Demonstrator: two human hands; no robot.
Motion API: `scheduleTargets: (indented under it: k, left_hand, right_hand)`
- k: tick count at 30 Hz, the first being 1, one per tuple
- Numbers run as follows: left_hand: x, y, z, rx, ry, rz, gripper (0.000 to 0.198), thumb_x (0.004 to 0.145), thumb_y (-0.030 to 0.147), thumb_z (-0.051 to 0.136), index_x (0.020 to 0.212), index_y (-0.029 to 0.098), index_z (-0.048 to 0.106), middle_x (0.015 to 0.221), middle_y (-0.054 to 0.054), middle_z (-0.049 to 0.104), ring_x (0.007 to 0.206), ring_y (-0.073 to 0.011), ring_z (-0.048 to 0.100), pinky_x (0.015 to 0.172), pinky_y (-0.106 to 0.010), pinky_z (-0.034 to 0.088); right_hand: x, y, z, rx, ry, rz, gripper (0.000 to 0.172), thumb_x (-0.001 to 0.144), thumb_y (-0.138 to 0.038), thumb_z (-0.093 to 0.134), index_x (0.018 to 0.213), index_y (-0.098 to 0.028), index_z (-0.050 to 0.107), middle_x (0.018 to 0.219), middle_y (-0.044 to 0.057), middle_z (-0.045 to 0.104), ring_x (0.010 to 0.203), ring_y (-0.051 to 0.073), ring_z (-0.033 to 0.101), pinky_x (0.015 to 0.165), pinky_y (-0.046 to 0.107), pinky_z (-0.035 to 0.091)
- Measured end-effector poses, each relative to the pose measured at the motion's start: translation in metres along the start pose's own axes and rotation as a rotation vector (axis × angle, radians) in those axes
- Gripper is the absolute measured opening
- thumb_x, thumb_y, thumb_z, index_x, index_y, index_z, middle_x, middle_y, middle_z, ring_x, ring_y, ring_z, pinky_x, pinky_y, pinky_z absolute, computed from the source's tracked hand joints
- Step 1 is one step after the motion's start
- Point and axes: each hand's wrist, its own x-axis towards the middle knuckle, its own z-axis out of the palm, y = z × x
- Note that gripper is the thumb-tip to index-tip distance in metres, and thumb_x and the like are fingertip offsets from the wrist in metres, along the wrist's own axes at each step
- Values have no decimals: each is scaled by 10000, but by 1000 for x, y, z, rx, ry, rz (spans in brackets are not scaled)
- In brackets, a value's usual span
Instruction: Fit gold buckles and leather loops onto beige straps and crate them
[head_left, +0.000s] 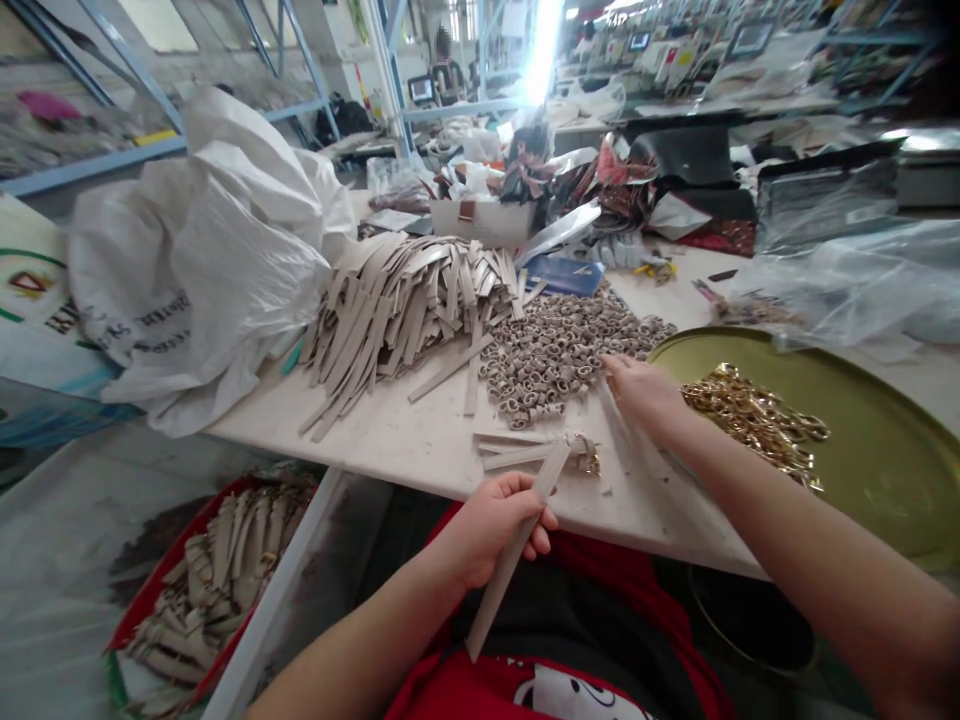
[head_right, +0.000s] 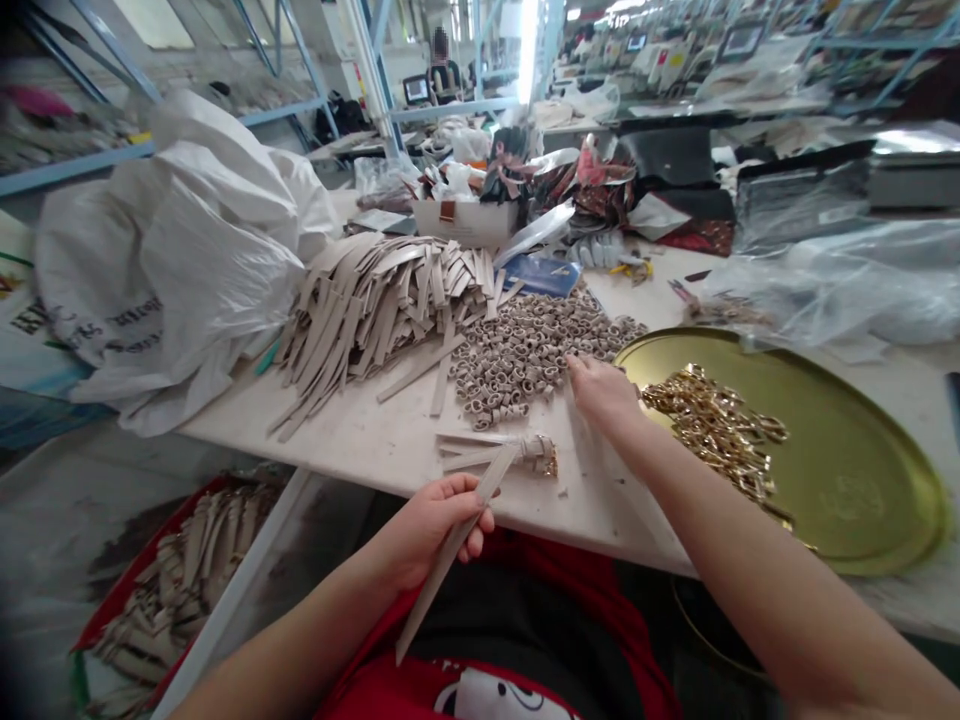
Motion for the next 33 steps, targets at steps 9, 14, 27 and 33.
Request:
scheduleTargets:
  k: [9, 14, 27, 33]
  left_hand:
    - [35, 2, -9, -82, -18, -97, 187, 626, 168, 520, 812, 144, 531, 689, 10, 589, 450, -36, 489, 398, -144, 326]
    - [41, 0, -9, -96, -1, -106, 221, 686, 196, 521, 892, 135, 572, 768, -7, 591, 502, -38, 464, 445, -165, 304]
    - [23, -5, -4, 187, -51, -26, 447, 731, 190, 506, 1175, 157, 540, 630, 17, 513, 520, -65, 457, 475, -168, 352]
    - [14, -10, 2, 246, -53, 4, 394, 719, 165, 478, 1103, 135, 561, 605, 20, 501, 521, -68, 479, 459, -153, 379]
  right_hand:
    - [4, -3, 9, -227, -70, -146, 338, 855, -184, 369, 1117, -144, 579, 923, 132, 636, 783, 233, 585, 669, 304, 380]
    - [4, -1, 6, -181, -65, -130, 249, 844, -247, 423, 951, -151, 627, 871, 110, 621, 750, 216, 573, 646, 289, 371]
    - [-63, -9, -27, -238, -203, -51, 149, 781, -295, 507, 809, -171, 583, 764, 74, 627, 650, 213, 580, 565, 295, 365]
    - [-72, -22, -19, -185, -269, -96, 211, 827, -204, 431, 900, -154, 623, 826, 105, 600, 673, 198, 577, 596, 289, 376]
